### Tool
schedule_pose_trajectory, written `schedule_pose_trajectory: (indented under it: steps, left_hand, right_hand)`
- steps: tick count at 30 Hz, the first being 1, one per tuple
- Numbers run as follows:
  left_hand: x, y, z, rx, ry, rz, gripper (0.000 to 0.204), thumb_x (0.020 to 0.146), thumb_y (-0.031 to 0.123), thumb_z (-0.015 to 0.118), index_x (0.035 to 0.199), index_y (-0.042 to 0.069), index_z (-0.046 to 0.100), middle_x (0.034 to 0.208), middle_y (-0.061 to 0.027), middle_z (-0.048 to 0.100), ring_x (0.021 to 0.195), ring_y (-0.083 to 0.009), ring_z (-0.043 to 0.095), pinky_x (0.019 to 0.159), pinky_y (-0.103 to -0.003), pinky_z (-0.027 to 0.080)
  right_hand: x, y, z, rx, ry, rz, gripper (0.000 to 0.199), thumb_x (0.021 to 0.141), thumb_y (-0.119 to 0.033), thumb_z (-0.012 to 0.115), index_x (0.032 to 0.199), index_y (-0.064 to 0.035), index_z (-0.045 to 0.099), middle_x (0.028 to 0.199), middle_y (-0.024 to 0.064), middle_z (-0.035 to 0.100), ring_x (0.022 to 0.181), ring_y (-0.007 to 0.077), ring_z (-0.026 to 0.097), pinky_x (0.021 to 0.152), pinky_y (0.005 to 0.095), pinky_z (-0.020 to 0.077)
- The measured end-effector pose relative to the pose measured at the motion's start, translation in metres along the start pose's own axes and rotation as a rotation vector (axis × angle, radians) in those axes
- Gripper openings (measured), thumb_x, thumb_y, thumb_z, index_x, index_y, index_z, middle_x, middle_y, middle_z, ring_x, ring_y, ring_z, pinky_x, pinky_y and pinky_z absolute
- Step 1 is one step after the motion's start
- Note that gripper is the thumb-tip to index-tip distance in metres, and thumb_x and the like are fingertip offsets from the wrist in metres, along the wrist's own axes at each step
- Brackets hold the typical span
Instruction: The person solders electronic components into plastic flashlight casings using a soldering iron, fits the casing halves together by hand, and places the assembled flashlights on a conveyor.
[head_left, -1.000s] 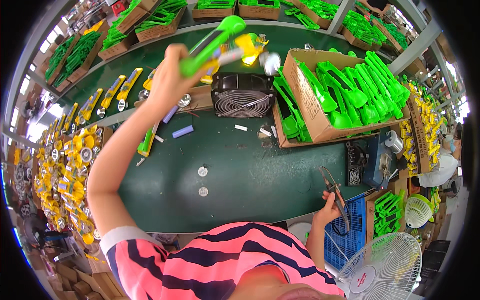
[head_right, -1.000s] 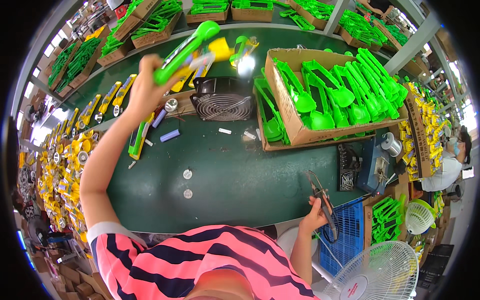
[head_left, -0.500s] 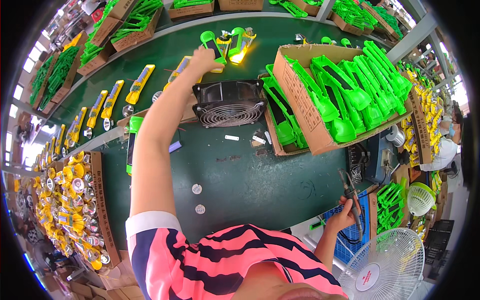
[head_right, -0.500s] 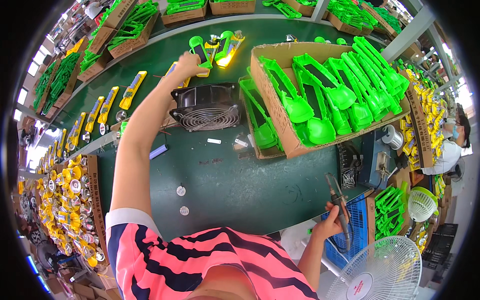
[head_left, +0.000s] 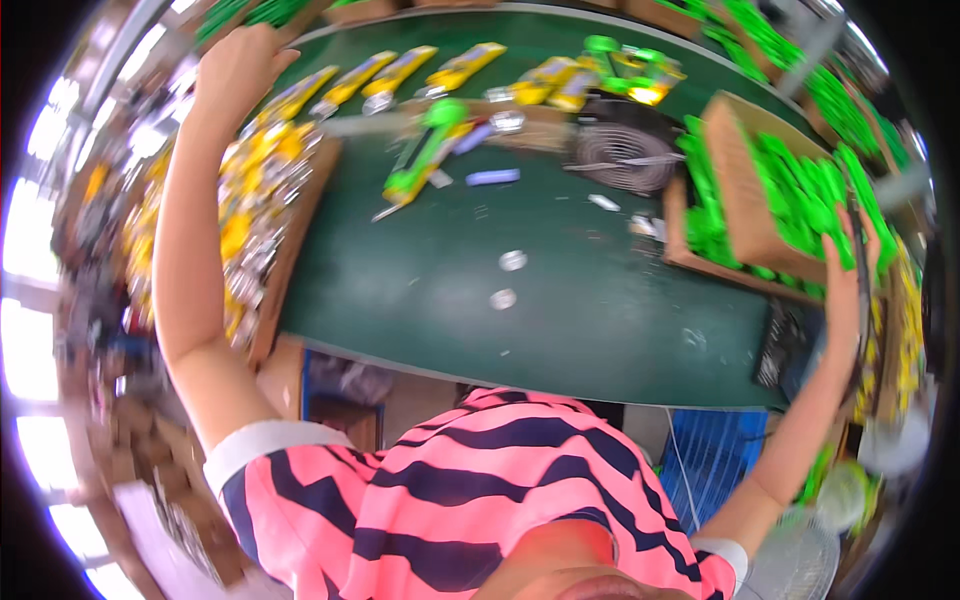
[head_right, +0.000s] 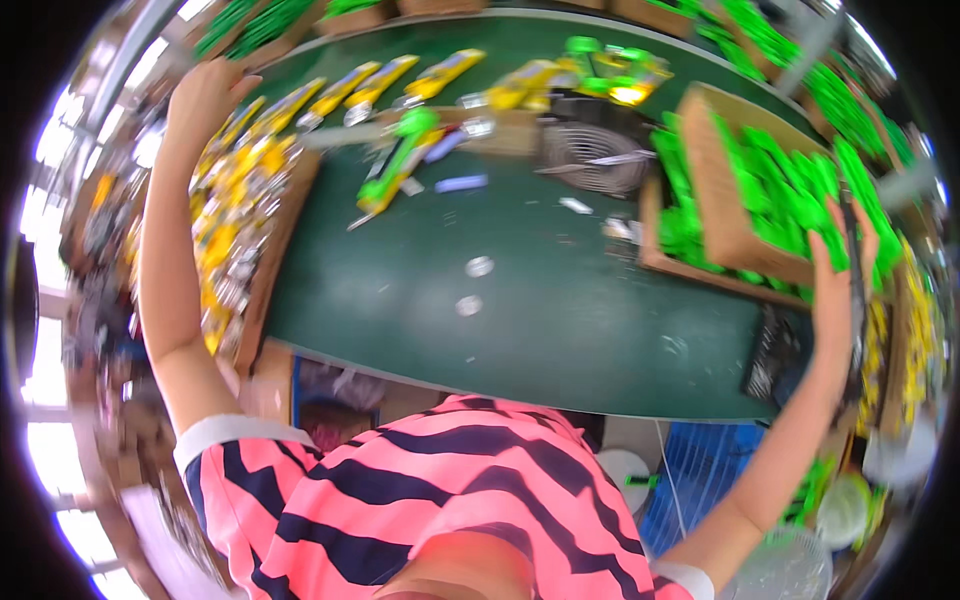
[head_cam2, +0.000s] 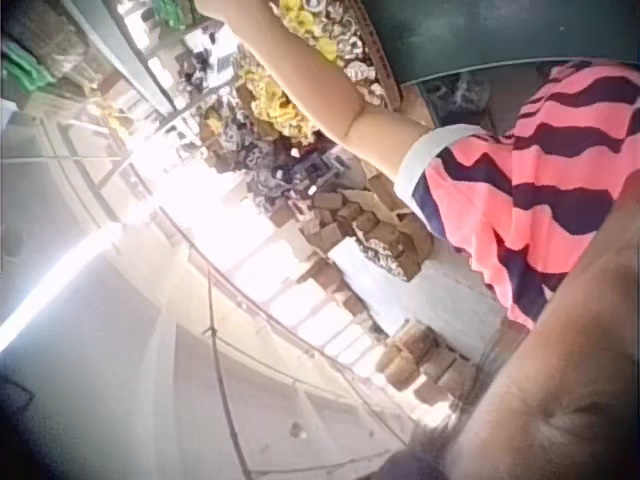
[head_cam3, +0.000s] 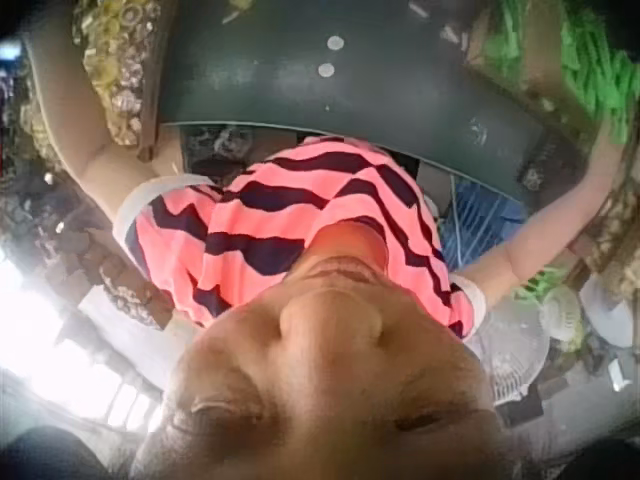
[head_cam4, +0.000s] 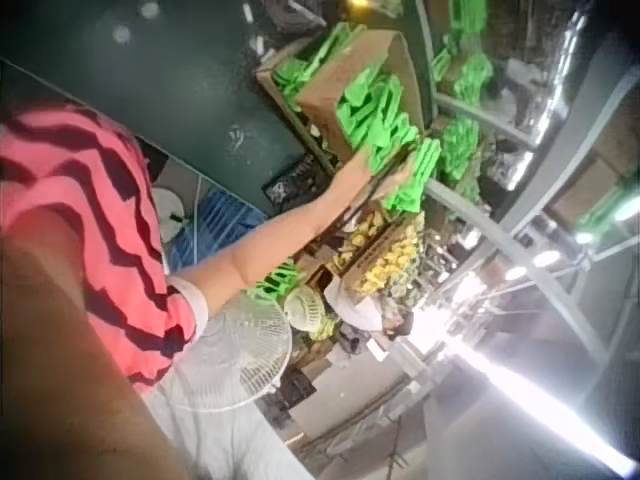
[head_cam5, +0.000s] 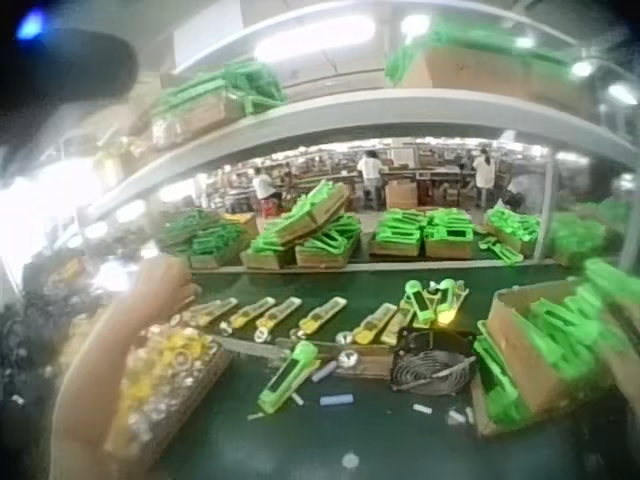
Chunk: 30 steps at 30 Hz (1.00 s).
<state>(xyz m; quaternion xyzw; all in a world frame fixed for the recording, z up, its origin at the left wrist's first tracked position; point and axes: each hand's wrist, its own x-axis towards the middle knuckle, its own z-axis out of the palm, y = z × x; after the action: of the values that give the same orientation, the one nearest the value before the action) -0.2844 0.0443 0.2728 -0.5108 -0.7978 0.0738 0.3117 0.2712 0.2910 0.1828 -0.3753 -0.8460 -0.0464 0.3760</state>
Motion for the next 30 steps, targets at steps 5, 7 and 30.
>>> schedule_pose_trajectory:
  steps: [5, 7, 30]
  left_hand:
    - [-0.088, -0.076, 0.012, 0.189, -0.653, -0.158, 0.018, 0.064, 0.006, 0.066, 0.080, -0.001, 0.061, 0.086, -0.0190, 0.063, 0.083, -0.0336, 0.062, 0.068, -0.041, 0.051]
    - [-0.134, -0.125, 0.060, 0.135, -0.880, -0.004, 0.020, 0.067, 0.002, 0.063, 0.087, 0.002, 0.063, 0.088, -0.0170, 0.063, 0.087, -0.0329, 0.061, 0.072, -0.041, 0.050]
    - [-0.162, 0.204, 0.004, -0.449, -0.065, 0.730, 0.017, 0.068, 0.010, 0.055, 0.083, 0.003, 0.055, 0.077, -0.0086, 0.056, 0.074, -0.0216, 0.056, 0.063, -0.034, 0.045]
  right_hand:
    - [0.045, 0.046, 0.045, 0.167, -0.306, 0.250, 0.054, 0.076, 0.001, 0.058, 0.125, -0.0143, 0.041, 0.118, 0.0072, 0.054, 0.102, 0.0201, 0.053, 0.084, 0.0303, 0.0412]
    - [0.060, 0.066, 0.057, 0.185, -0.446, 0.304, 0.060, 0.074, 0.007, 0.053, 0.127, -0.0194, 0.037, 0.122, 0.0064, 0.052, 0.100, 0.0145, 0.055, 0.069, 0.0238, 0.0435]
    - [-0.180, -0.128, 0.047, 0.596, -0.095, 0.129, 0.038, 0.081, -0.001, 0.058, 0.115, -0.0019, 0.039, 0.104, 0.0113, 0.061, 0.097, 0.0195, 0.059, 0.085, 0.0314, 0.0428]
